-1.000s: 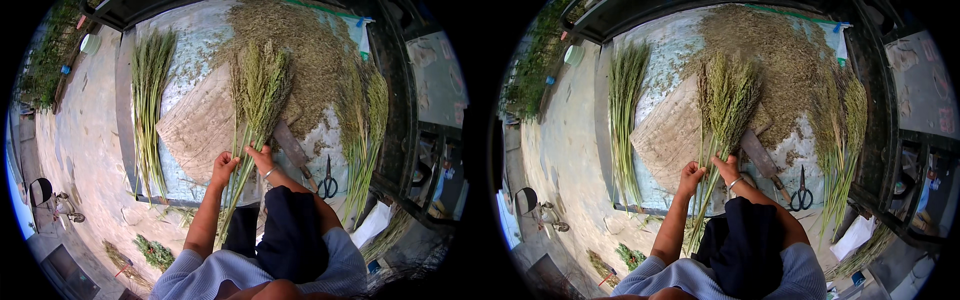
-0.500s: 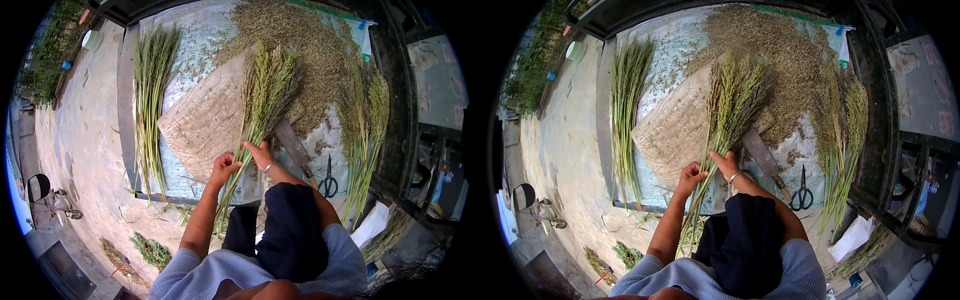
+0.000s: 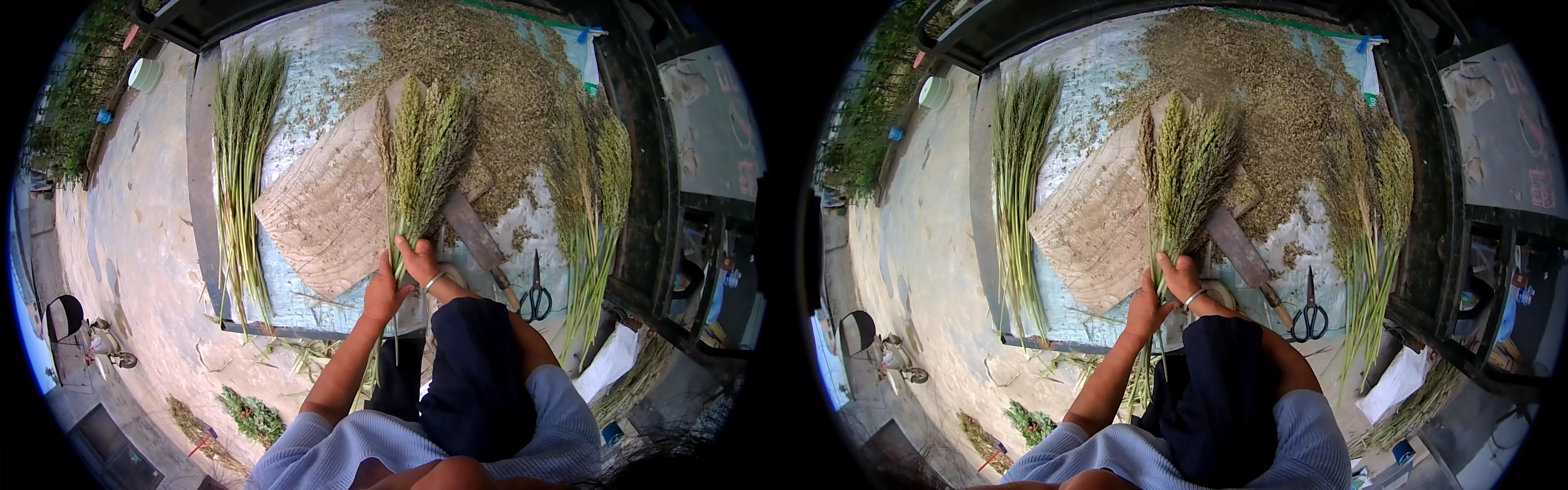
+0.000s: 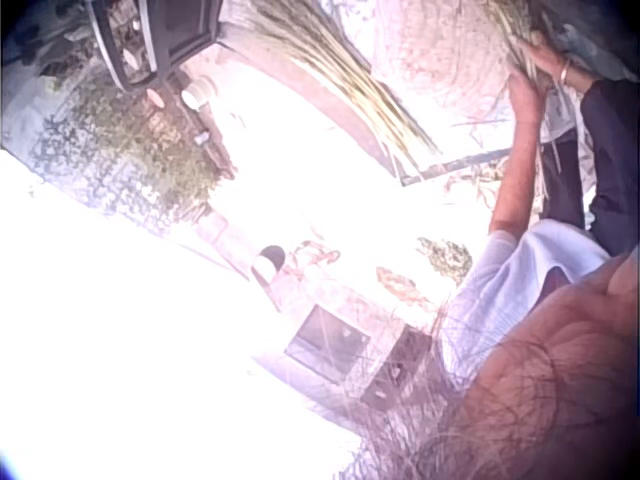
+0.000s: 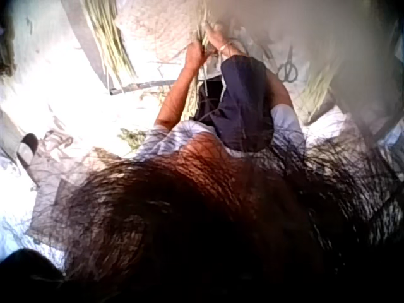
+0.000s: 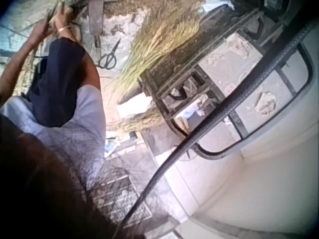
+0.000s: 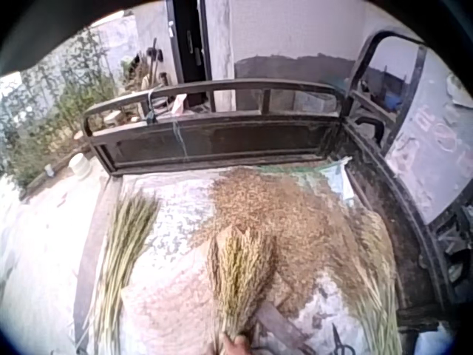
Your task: The person holds bundles of grain stalks and repeatedly strikes them against a wooden board to separate the grains. The grains fall onto a tarp below, while the stalks are set aside. The person continues this process with multiple bundles throughout the clip.
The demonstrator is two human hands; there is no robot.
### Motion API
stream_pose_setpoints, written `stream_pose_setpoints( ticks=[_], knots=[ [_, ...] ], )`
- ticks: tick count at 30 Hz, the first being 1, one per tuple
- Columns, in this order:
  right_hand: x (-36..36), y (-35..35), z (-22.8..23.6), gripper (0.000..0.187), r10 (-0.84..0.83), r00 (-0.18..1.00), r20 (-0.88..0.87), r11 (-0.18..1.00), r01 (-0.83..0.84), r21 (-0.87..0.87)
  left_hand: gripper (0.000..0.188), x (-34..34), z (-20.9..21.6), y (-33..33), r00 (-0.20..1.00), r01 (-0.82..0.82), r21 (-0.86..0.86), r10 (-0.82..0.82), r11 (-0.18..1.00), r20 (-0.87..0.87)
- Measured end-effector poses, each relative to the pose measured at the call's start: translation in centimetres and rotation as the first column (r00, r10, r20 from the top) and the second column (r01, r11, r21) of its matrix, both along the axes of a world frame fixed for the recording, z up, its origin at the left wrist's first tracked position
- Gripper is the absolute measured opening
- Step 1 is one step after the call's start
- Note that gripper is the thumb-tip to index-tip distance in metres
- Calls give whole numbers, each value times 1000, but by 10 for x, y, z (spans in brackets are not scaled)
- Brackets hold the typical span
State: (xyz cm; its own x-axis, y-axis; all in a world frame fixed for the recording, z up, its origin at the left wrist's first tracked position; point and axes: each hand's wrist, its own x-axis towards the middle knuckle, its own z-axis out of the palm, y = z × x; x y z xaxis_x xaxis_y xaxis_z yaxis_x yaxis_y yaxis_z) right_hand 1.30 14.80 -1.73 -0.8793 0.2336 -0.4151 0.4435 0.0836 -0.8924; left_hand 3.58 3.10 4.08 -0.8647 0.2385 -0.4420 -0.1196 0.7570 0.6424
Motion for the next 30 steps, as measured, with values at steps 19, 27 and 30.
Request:
stream_pose_setpoints(
  ticks=[19,27,30],
  knots=[
    [57,146,37,30,-1,971,-238,687,174,705,31,-11,-20,-74,728,-544,206,335,813,598],
    [51,164,16,35,100,993,57,973,-110,205,34,4,-35,-63,859,-477,198,406,856,312],
    [57,165,13,33,167,983,81,985,-170,25,36,7,-33,-59,904,-404,112,377,908,201]
  ],
)
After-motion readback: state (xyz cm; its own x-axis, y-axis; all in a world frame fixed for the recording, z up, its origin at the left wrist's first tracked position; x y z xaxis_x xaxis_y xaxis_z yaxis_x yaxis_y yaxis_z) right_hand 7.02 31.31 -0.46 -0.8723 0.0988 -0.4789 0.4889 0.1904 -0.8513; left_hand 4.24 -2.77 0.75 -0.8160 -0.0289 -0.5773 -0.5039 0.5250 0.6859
